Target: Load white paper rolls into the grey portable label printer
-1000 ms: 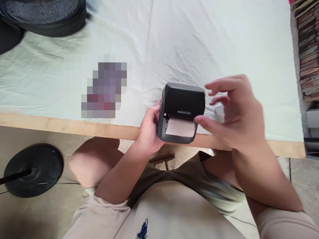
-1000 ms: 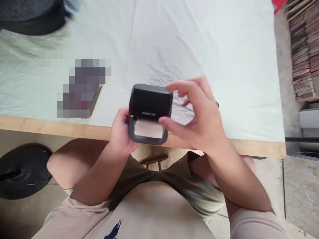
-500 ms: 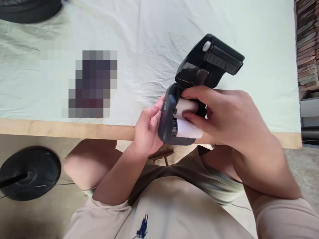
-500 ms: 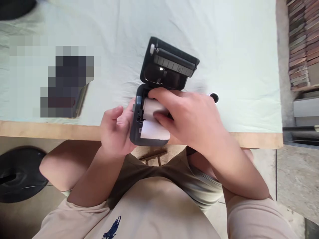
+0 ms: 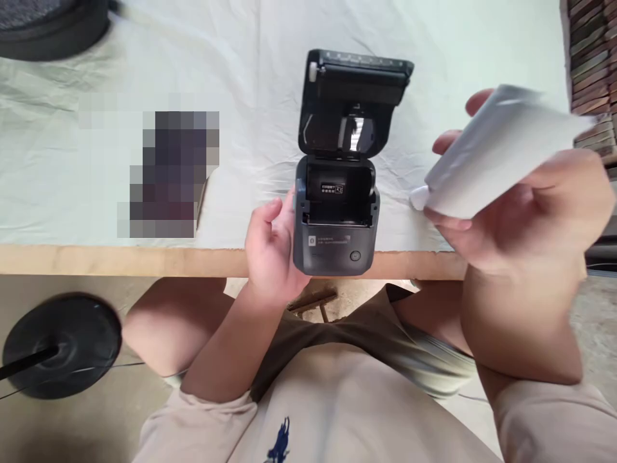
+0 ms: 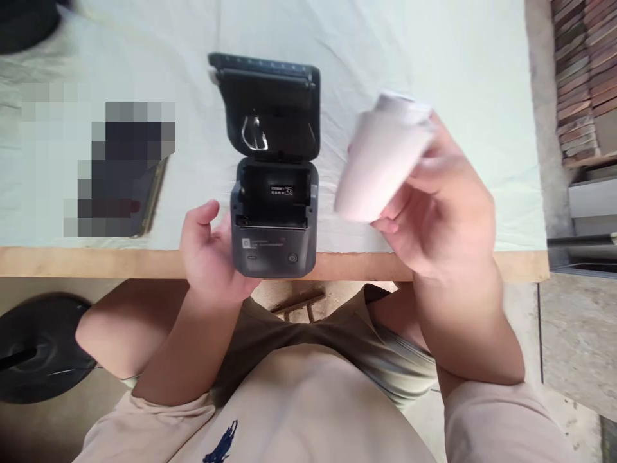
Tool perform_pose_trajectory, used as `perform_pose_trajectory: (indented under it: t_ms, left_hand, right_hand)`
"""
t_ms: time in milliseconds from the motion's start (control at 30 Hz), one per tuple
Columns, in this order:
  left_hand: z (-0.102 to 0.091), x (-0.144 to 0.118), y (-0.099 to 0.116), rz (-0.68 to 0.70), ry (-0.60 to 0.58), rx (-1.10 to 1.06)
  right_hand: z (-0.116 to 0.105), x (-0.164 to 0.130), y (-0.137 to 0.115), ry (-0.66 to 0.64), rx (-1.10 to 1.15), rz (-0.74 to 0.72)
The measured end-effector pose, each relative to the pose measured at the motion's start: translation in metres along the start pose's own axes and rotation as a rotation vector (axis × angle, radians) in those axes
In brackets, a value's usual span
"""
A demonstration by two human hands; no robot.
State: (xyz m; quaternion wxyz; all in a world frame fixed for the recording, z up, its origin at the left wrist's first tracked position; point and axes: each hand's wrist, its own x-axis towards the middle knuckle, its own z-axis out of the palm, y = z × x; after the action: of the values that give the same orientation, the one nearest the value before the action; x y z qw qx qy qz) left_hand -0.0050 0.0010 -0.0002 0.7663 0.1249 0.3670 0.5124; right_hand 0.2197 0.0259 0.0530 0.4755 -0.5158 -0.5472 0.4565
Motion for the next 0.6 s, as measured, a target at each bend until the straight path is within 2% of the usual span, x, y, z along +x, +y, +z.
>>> perform_pose_trajectory:
  t_ms: [100, 200, 333, 433, 533, 600]
  left_hand:
    - [-0.003, 0.0, -0.001, 0.049, 0.056, -0.026]
    - [-0.004, 0.001, -0.002, 0.067, 0.065, -0.035]
    - [-0.006, 0.003, -0.003, 0.088, 0.011, 0.002]
    - [-0.006, 0.004, -0.003, 0.091, 0.005, -0.006]
    - [-0.008, 0.004, -0.003, 0.078, -0.008, -0.031]
    - [-0.009, 0.003, -0.002, 0.072, -0.028, -0.041]
  right_hand:
    - [-0.002, -0.003, 0.021, -0.065, 0.077, 0.05]
    - [0.004, -0.013, 0.037, -0.08, 0.05, -0.045]
    - [0.011, -0.02, 0.054, -0.053, -0.313, -0.184]
    - [0.009, -0.021, 0.067, -0.039, -0.574, -0.223]
    - [0.002, -0.03, 0.069, -0.032, -0.636, -0.217]
    - [-0.008, -0.04, 0.063, 0.095, -0.607, -0.242]
